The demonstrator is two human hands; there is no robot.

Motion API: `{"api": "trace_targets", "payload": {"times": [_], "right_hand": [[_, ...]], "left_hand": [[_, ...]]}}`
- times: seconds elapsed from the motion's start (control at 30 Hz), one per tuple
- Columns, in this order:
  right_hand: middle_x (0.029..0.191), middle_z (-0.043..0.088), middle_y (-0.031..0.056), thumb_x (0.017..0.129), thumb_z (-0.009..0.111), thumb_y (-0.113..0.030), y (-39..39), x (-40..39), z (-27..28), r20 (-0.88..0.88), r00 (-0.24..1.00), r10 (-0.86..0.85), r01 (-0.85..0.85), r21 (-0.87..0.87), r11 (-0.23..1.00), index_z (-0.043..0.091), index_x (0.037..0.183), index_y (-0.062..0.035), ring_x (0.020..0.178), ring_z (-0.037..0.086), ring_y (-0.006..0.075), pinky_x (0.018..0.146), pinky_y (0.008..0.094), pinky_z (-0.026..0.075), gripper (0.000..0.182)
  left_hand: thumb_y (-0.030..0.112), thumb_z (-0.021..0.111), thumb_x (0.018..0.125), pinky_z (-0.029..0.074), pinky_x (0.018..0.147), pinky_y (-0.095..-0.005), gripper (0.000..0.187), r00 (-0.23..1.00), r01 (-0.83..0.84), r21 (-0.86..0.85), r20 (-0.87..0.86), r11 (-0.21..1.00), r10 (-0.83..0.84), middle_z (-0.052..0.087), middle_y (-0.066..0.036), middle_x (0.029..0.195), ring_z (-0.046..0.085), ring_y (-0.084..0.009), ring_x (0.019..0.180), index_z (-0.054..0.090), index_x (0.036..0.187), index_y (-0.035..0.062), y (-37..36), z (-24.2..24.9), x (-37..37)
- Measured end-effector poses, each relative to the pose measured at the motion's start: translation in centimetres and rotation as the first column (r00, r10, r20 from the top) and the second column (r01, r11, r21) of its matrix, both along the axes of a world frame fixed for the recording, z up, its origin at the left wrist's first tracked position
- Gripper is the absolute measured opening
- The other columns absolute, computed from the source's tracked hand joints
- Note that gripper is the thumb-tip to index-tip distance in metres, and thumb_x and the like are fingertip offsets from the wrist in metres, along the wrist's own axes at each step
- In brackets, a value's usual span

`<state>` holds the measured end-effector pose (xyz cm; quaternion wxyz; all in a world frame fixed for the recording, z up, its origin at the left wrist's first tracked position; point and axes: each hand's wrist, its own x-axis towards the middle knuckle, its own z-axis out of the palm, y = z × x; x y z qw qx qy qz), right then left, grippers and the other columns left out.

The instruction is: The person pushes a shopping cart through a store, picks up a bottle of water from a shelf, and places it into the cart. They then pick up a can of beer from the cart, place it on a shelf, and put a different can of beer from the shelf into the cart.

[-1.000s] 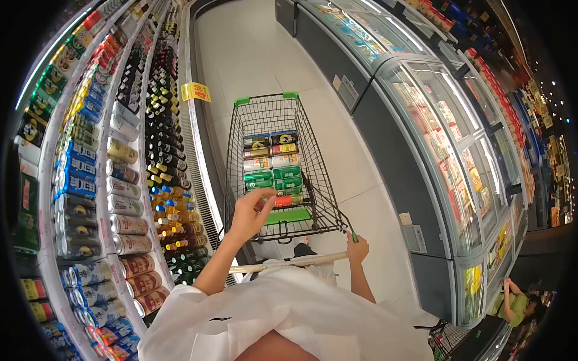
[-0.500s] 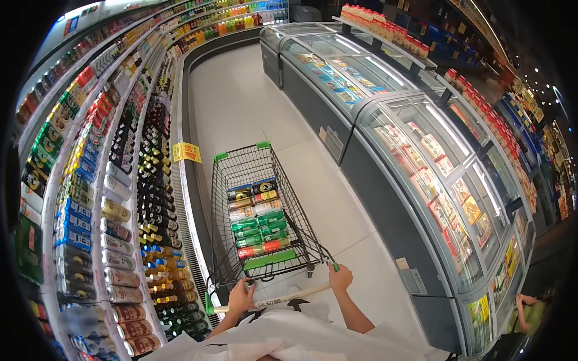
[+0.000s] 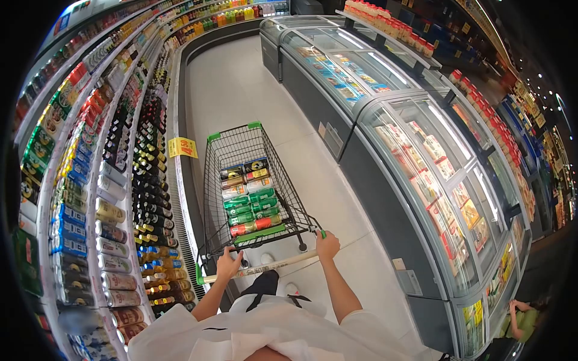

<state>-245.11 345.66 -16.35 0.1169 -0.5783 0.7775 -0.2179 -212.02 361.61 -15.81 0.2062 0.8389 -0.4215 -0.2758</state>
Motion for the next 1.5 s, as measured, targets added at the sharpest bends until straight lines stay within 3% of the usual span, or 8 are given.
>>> {"api": "trace_targets", "payload": {"times": [0.6, 1.07, 1.17, 1.27, 1.37, 1.43, 1.47, 1.5], "right_hand": [[0.062, 0.068, 0.0083, 0.083, 0.074, -0.034, -10.2, 8.3, -0.1, 0.132, 0.987, 0.089, -0.089, -0.007, 0.996, 0.077, 0.084, -0.009, 0.063, 0.068, 0.0258, 0.064, 0.0383, 0.051, 0.026], [0.075, 0.069, 0.0165, 0.089, 0.066, -0.041, -24.2, 11.9, 0.6, -0.096, 0.974, 0.206, -0.203, 0.044, 0.978, 0.073, 0.086, -0.0095, 0.073, 0.066, 0.0399, 0.066, 0.0498, 0.05, 0.033], [0.077, 0.069, 0.0169, 0.089, 0.066, -0.043, -28.0, 13.1, 0.5, -0.032, 0.973, 0.229, -0.227, 0.056, 0.972, 0.073, 0.086, -0.01, 0.074, 0.067, 0.0404, 0.066, 0.0503, 0.05, 0.033], [0.072, 0.069, 0.0129, 0.088, 0.066, -0.042, -31.0, 15.6, 1.2, -0.06, 0.975, 0.214, -0.212, 0.029, 0.977, 0.073, 0.087, -0.0077, 0.071, 0.068, 0.0355, 0.068, 0.0463, 0.051, 0.034], [0.077, 0.07, 0.0162, 0.09, 0.064, -0.044, -33.8, 18.1, 1.8, -0.12, 0.969, 0.215, -0.212, 0.035, 0.977, 0.072, 0.09, -0.011, 0.074, 0.067, 0.0405, 0.067, 0.05, 0.052, 0.034], [0.076, 0.07, 0.0162, 0.09, 0.064, -0.044, -35.6, 19.6, 1.6, -0.109, 0.964, 0.241, -0.239, 0.032, 0.97, 0.071, 0.089, -0.0109, 0.073, 0.068, 0.0398, 0.068, 0.0502, 0.053, 0.035], [0.076, 0.07, 0.0165, 0.09, 0.064, -0.044, -36.4, 20.4, 1.8, -0.096, 0.965, 0.243, -0.239, 0.048, 0.97, 0.071, 0.088, -0.0107, 0.073, 0.068, 0.0396, 0.067, 0.0504, 0.053, 0.034], [0.076, 0.07, 0.0167, 0.09, 0.064, -0.044, -37.3, 21.1, 2.1, -0.085, 0.966, 0.245, -0.24, 0.064, 0.969, 0.071, 0.088, -0.0106, 0.073, 0.068, 0.0394, 0.067, 0.0506, 0.053, 0.034]], "left_hand": [[0.06, 0.059, 0.086, 0.051, 0.083, -0.0526, 0.064, 0.992, 0.056, 0.044, -0.12, 0.997, -0.05, 0.07, -0.02, 0.075, 0.068, -0.0432, 0.088, 0.05, 0.128, 0.0127, -10.6, 0.6, 10.8], [0.041, 0.065, 0.089, 0.054, 0.065, -0.0436, 0.052, 0.981, -0.139, -0.24, -0.169, 0.961, 0.1, 0.069, -0.009, 0.066, 0.069, -0.0313, 0.064, 0.053, 0.122, 0.0023, -19.9, 3.4, 11.6], [0.023, 0.074, 0.085, 0.046, 0.048, -0.0301, 0.028, 0.92, -0.222, -0.615, -0.389, 0.757, -0.046, 0.065, -0.004, 0.061, 0.059, -0.0195, 0.047, 0.061, 0.099, 0.0016, -25.5, 12.7, 12.7], [0.019, 0.078, 0.082, 0.04, 0.043, -0.0259, 0.023, 0.988, 0.072, -0.984, 0.048, 0.162, -0.144, 0.06, 0.0, 0.06, 0.052, -0.0106, 0.044, 0.059, 0.08, 0.006, -27.7, 30.9, 15.8], [0.03, 0.062, 0.086, 0.032, 0.044, -0.0239, 0.029, 0.99, 0.04, -0.766, 0.116, -0.642, -0.076, 0.048, 0.004, 0.055, 0.041, -0.0103, 0.042, 0.047, 0.069, 0.013, -27.7, 43.6, 14.3], [0.044, 0.06, 0.085, 0.028, 0.043, -0.0199, 0.039, 0.951, 0.108, -0.481, 0.304, -0.87, -0.049, 0.04, 0.007, 0.05, 0.038, -0.0043, 0.042, 0.043, 0.066, 0.0152, -27.5, 48.7, 13.6], [0.005, 0.058, 0.08, 0.028, 0.045, -0.0189, 0.029, 0.954, 0.213, -0.479, 0.29, -0.852, 0.075, 0.037, 0.007, 0.052, 0.035, -0.0052, 0.044, 0.041, 0.058, 0.0124, -28.3, 50.5, 12.4], [0.004, 0.058, 0.08, 0.027, 0.044, -0.0179, 0.03, 0.826, 0.531, -0.392, 0.042, -0.751, 0.562, 0.04, 0.007, 0.053, 0.036, -0.0045, 0.043, 0.041, 0.057, 0.0118, -29.6, 51.2, 12.9]]}}
